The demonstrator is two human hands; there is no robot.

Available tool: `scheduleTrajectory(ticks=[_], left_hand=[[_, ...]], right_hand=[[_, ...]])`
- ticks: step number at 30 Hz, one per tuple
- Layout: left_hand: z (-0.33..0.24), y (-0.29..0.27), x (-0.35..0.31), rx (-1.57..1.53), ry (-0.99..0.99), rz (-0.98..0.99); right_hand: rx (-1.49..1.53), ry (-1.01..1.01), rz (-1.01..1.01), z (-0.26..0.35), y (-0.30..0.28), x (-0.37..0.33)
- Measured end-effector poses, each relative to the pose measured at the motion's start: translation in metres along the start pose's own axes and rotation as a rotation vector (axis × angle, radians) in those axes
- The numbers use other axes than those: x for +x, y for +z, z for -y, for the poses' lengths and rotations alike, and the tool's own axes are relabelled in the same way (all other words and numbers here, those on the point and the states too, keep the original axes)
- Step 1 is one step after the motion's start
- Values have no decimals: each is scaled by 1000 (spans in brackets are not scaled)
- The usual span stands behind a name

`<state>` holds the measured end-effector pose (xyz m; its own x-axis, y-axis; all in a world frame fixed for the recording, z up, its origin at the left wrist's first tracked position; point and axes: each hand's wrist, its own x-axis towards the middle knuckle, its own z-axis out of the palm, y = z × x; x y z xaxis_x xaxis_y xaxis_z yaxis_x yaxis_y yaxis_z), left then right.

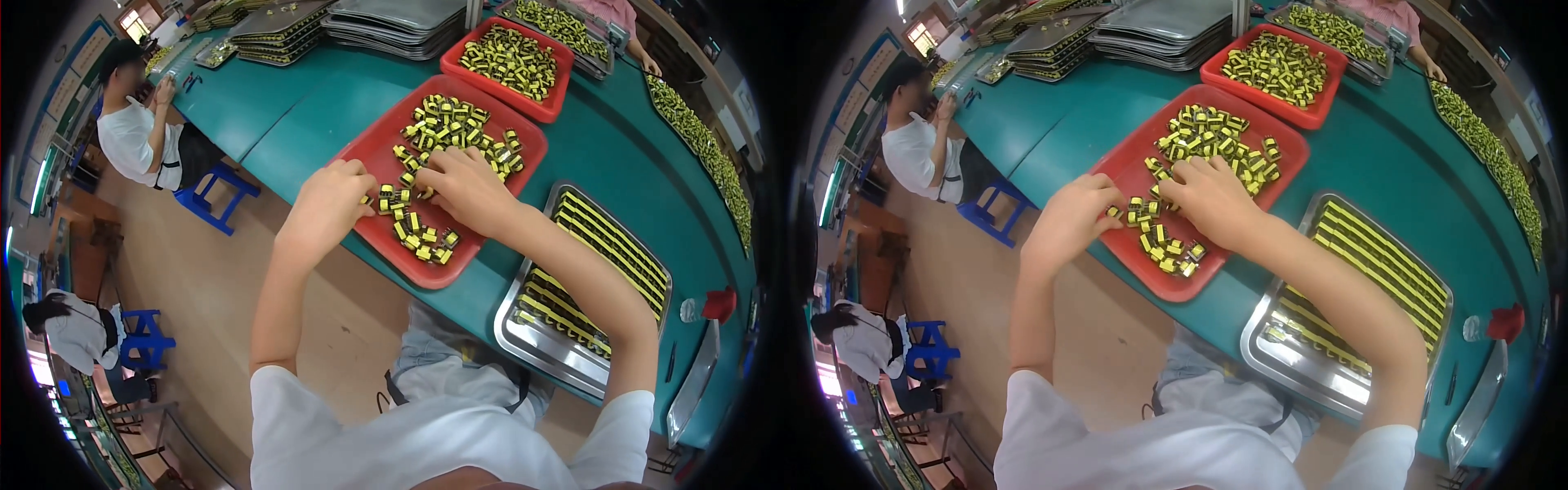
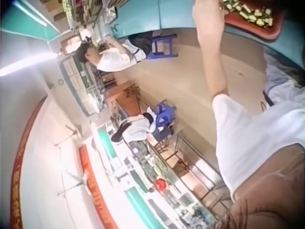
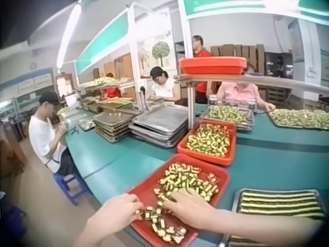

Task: The person sorts and arranges small yellow electronic components by hand, placing them into a metal grid plate from a tray.

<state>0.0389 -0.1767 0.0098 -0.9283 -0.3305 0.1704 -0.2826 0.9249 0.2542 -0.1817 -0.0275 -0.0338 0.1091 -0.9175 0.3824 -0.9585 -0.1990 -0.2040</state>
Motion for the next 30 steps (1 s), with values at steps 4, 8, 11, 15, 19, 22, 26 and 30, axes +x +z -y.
scheduleTrajectory(ticks=[4,8,11,15,19,22,26,30], left_hand=[[0,7,13,119,-16,194],[2,2,10,106,31,85],[-8,-9,5,-2,-27,-30],[-80,-23,2,-119,26,-98],[-153,12,-12,-454,425,-92],[-178,36,-17,-451,533,70],[-185,57,-23,-324,567,91],[-190,56,-26,-246,519,91]], right_hand=[[48,-7,30,-1,-19,-10],[354,163,53,12,-68,-46],[357,226,-22,42,-112,-82],[384,481,-96,77,-141,-157],[274,613,4,116,-146,-214],[232,708,57,136,-140,-237],[268,683,-91,145,-120,-248],[206,639,-96,143,-109,-246]])
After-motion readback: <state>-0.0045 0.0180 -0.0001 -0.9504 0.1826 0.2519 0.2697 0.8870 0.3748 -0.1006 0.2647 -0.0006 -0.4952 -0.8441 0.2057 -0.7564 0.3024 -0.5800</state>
